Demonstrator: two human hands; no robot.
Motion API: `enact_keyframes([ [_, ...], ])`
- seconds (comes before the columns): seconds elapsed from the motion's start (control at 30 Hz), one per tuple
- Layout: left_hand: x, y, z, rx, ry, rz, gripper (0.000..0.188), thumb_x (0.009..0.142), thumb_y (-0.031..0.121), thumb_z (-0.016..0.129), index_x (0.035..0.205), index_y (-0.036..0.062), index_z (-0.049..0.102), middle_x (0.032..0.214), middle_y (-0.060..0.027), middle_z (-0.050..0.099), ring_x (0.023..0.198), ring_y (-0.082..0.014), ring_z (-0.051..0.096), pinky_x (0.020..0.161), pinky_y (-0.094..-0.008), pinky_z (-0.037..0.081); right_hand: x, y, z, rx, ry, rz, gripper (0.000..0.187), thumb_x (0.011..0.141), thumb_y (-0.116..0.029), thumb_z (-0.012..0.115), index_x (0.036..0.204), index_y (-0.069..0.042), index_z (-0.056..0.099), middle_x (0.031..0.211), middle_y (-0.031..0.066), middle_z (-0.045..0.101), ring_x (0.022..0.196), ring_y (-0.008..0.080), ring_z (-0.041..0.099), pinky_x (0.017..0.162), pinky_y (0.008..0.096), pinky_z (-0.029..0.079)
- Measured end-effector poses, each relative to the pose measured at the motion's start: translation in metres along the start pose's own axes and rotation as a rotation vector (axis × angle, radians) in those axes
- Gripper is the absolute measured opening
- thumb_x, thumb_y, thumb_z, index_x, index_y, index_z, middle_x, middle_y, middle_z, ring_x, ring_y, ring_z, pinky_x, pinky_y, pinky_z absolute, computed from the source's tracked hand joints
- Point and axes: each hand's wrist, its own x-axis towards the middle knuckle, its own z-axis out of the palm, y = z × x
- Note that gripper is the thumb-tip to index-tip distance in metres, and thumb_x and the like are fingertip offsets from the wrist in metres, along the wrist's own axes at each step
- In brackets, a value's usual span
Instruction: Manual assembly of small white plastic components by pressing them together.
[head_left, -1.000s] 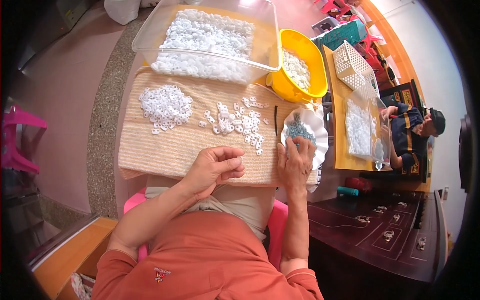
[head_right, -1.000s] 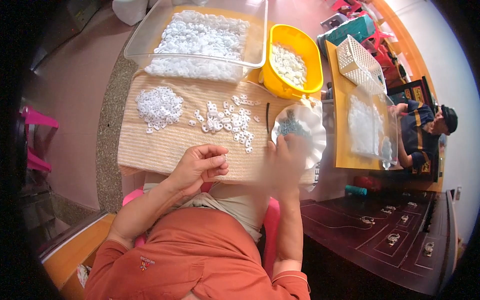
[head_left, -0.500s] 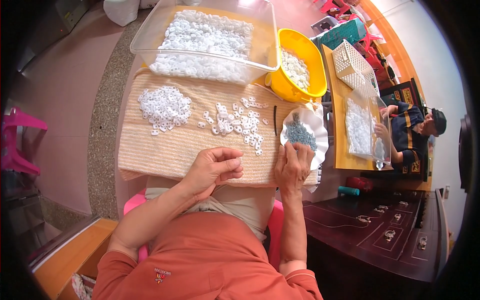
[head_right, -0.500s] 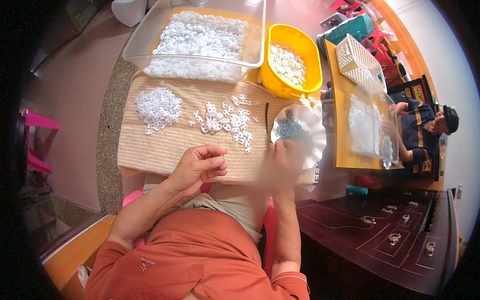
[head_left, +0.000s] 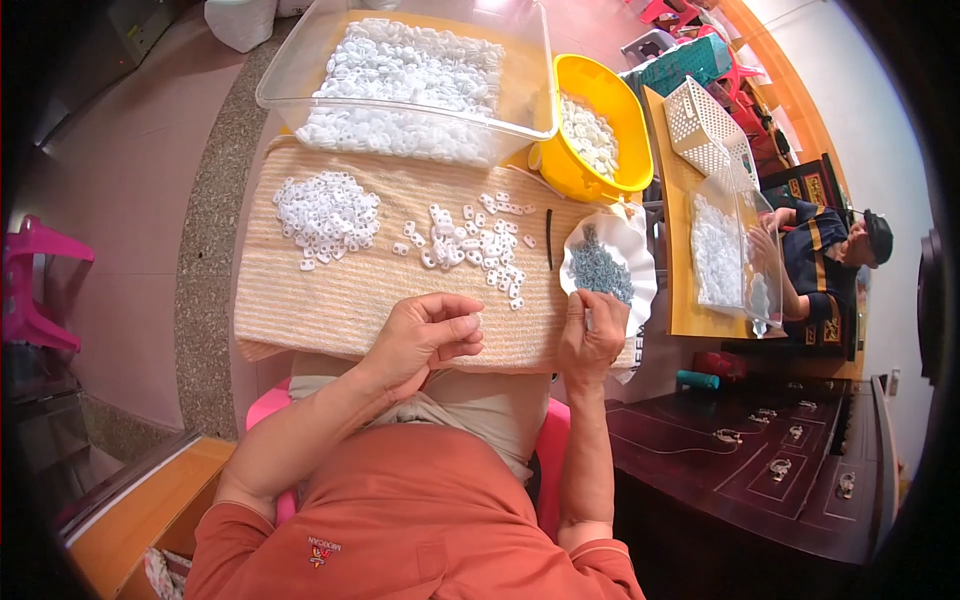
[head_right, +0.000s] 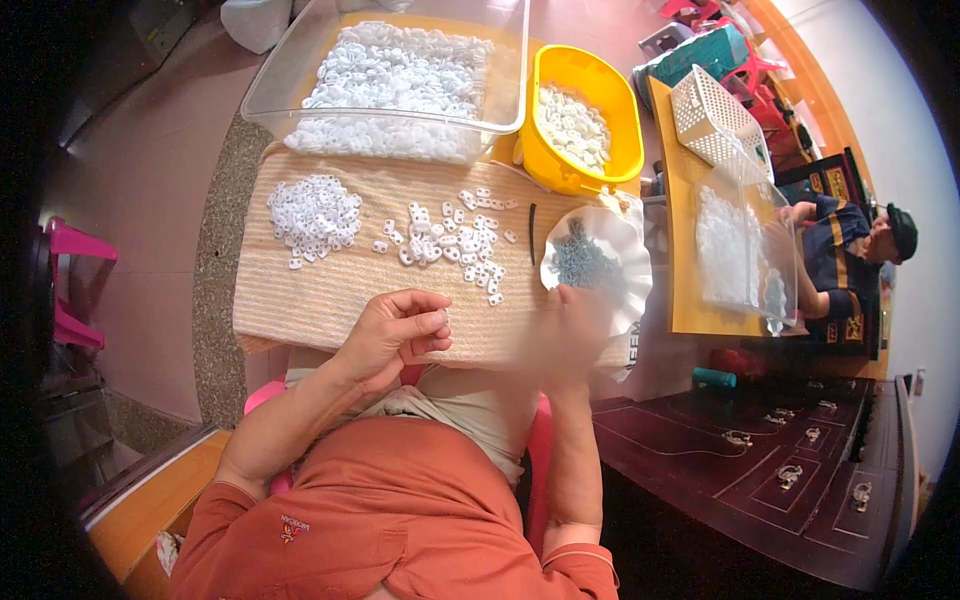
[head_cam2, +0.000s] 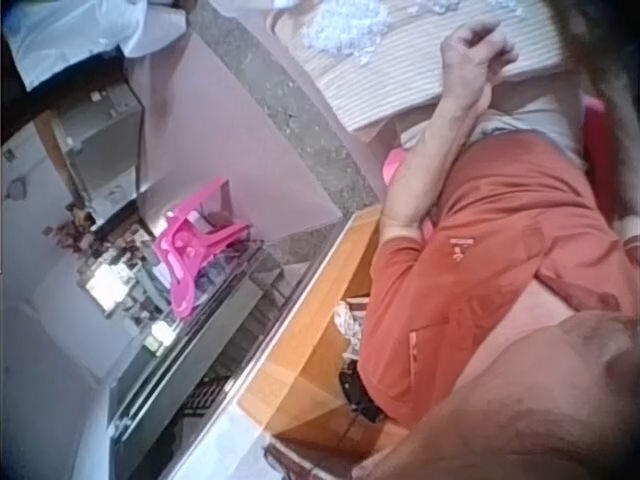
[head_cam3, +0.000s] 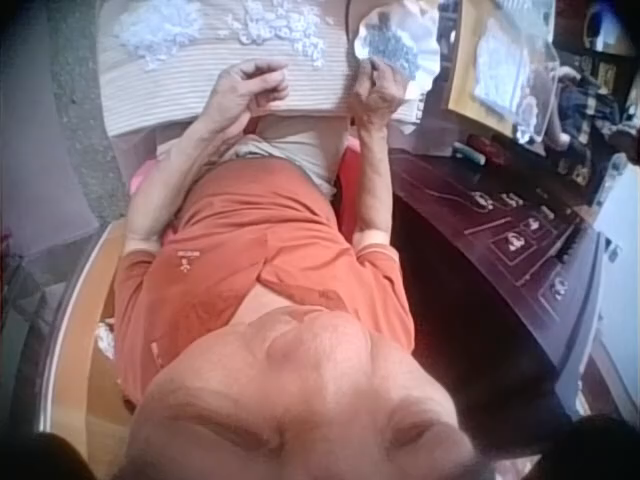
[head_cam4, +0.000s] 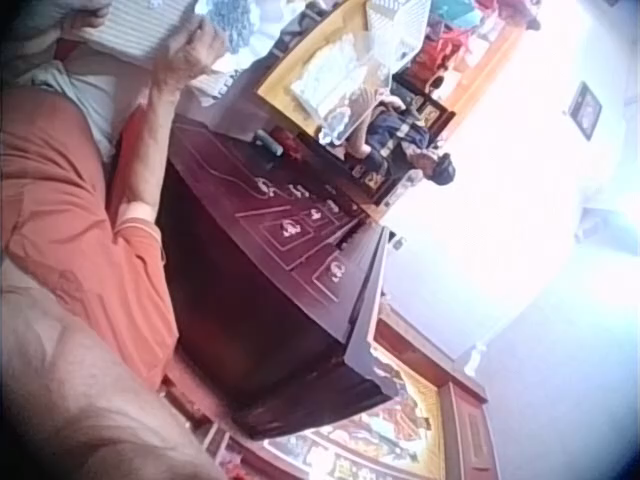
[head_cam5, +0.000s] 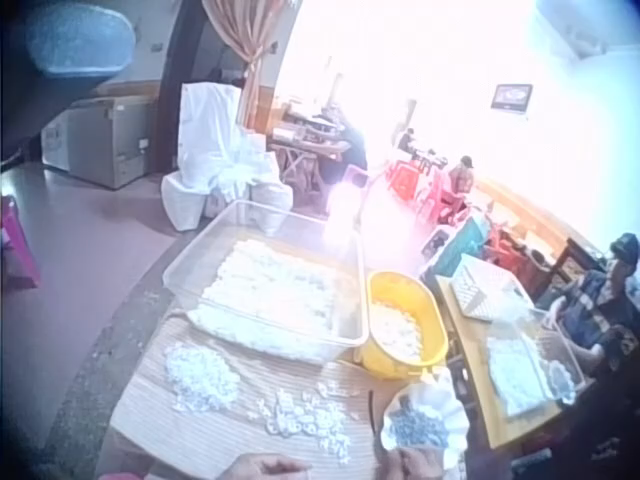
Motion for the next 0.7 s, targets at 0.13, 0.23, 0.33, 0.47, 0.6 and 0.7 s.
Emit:
enact_keyframes([
  [0.13, 0.000, -0.001, 0.000, 0.006, -0.004, -0.004, 0.017, 0.086, 0.001, 0.062, 0.103, -0.0020, 0.061, 0.088, -0.0067, 0.063, 0.077, -0.0127, 0.063, 0.072, -0.0267, 0.057, -0.002, 0.008, -0.001, 0.007, -0.007, 0.050, 0.008, 0.080, -0.005, 0.068, 0.086, 0.000, 0.065, 0.082, 0.0110, 0.064, 0.082, 0.0266, 0.058, 0.077, 0.0356, 0.046],
  [0.23, 0.000, -0.001, 0.000, 0.013, 0.006, -0.006, 0.017, 0.086, 0.001, 0.062, 0.102, -0.0020, 0.061, 0.087, -0.0067, 0.063, 0.077, -0.0126, 0.063, 0.072, -0.0261, 0.057, 0.001, 0.006, -0.004, 0.020, -0.024, 0.091, 0.010, 0.079, -0.005, 0.069, 0.087, 0.001, 0.065, 0.082, 0.0109, 0.064, 0.082, 0.0256, 0.058, 0.073, 0.0344, 0.046],
  [0.33, -0.001, 0.000, 0.002, 0.014, 0.015, -0.018, 0.017, 0.086, 0.001, 0.062, 0.102, -0.0019, 0.061, 0.087, -0.0065, 0.063, 0.077, -0.0124, 0.063, 0.072, -0.0254, 0.057, 0.002, 0.006, -0.006, -0.019, 0.009, 0.074, 0.010, 0.079, -0.004, 0.068, 0.088, 0.000, 0.066, 0.082, 0.0114, 0.064, 0.081, 0.0265, 0.058, 0.073, 0.0351, 0.046],
  [0.47, -0.001, 0.000, 0.001, 0.013, 0.014, -0.012, 0.017, 0.086, 0.002, 0.062, 0.103, -0.0015, 0.061, 0.087, -0.0063, 0.063, 0.077, -0.0122, 0.063, 0.072, -0.0250, 0.057, 0.008, 0.000, -0.010, -0.054, 0.057, 0.021, 0.009, 0.079, -0.004, 0.067, 0.087, 0.000, 0.065, 0.082, 0.0123, 0.064, 0.082, 0.0282, 0.059, 0.074, 0.0360, 0.046],
  [0.6, -0.001, 0.000, -0.001, 0.031, 0.018, -0.009, 0.017, 0.087, 0.002, 0.062, 0.103, -0.0013, 0.061, 0.088, -0.0063, 0.063, 0.078, -0.0122, 0.063, 0.073, -0.0248, 0.056, 0.011, -0.002, -0.014, -0.099, 0.042, -0.009, 0.009, 0.079, -0.003, 0.067, 0.088, 0.000, 0.065, 0.082, 0.0133, 0.064, 0.083, 0.0300, 0.060, 0.079, 0.0377, 0.047],
  [0.7, 0.000, -0.001, -0.002, 0.030, 0.018, -0.010, 0.018, 0.087, 0.003, 0.062, 0.104, -0.0014, 0.060, 0.088, -0.0062, 0.063, 0.078, -0.0122, 0.063, 0.073, -0.0247, 0.056, 0.012, -0.003, -0.016, -0.113, 0.002, -0.041, 0.009, 0.080, -0.003, 0.067, 0.088, 0.000, 0.065, 0.083, 0.0139, 0.064, 0.084, 0.0302, 0.060, 0.082, 0.0381, 0.048],
])
